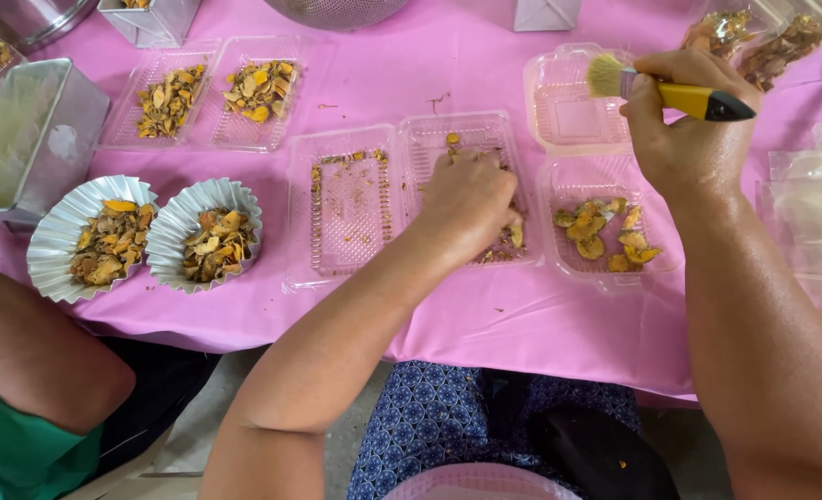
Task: Sorting and organizing dried tea leaves or herbs into plastic containers using hands and a brush
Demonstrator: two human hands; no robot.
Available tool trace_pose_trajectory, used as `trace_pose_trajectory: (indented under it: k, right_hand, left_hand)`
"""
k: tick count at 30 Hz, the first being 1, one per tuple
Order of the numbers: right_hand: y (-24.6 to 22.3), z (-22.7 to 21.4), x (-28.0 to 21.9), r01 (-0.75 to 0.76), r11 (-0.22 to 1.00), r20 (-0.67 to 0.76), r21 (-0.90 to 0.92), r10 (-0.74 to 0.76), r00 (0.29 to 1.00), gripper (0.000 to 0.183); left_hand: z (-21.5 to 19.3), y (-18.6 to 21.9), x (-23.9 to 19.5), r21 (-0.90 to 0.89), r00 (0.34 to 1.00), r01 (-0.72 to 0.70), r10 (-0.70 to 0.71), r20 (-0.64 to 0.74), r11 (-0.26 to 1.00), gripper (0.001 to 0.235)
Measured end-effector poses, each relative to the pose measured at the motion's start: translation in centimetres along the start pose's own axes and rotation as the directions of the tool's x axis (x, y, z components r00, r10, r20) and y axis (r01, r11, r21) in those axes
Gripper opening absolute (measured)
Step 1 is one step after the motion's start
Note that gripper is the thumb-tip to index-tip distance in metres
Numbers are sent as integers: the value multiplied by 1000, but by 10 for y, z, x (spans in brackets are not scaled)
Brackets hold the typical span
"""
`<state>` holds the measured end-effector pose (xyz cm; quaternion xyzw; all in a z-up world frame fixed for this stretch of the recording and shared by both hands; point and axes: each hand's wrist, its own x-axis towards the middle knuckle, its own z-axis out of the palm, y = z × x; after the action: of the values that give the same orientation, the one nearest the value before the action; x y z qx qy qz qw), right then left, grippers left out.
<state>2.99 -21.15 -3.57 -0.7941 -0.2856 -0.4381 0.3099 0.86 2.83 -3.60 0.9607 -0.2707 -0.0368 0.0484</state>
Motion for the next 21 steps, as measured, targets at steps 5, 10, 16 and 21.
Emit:
trace_pose_trajectory:
  k: [5,10,16,21]
  right_hand:
    - [-3,-1,4,-40,999,26,-23,41,999,11]
    - [-5,0,0,-74,997,42,-34,76,996,9]
    - [-27,4,8,-475,824,177,307,441,880,13]
    - [-58,9,17,-480,729,227,488,425,876,27]
  left_hand:
    - [6,1,9,143,996,90,-87,-26,986,25]
    - [0,-6,9,12,981,186,-187,43,982,33]
    - [-34,-25,-10,-721,913,125,-364,-186,682,15]
    - [-33,-40,-8,-877,877,85,-453,-160,473,34]
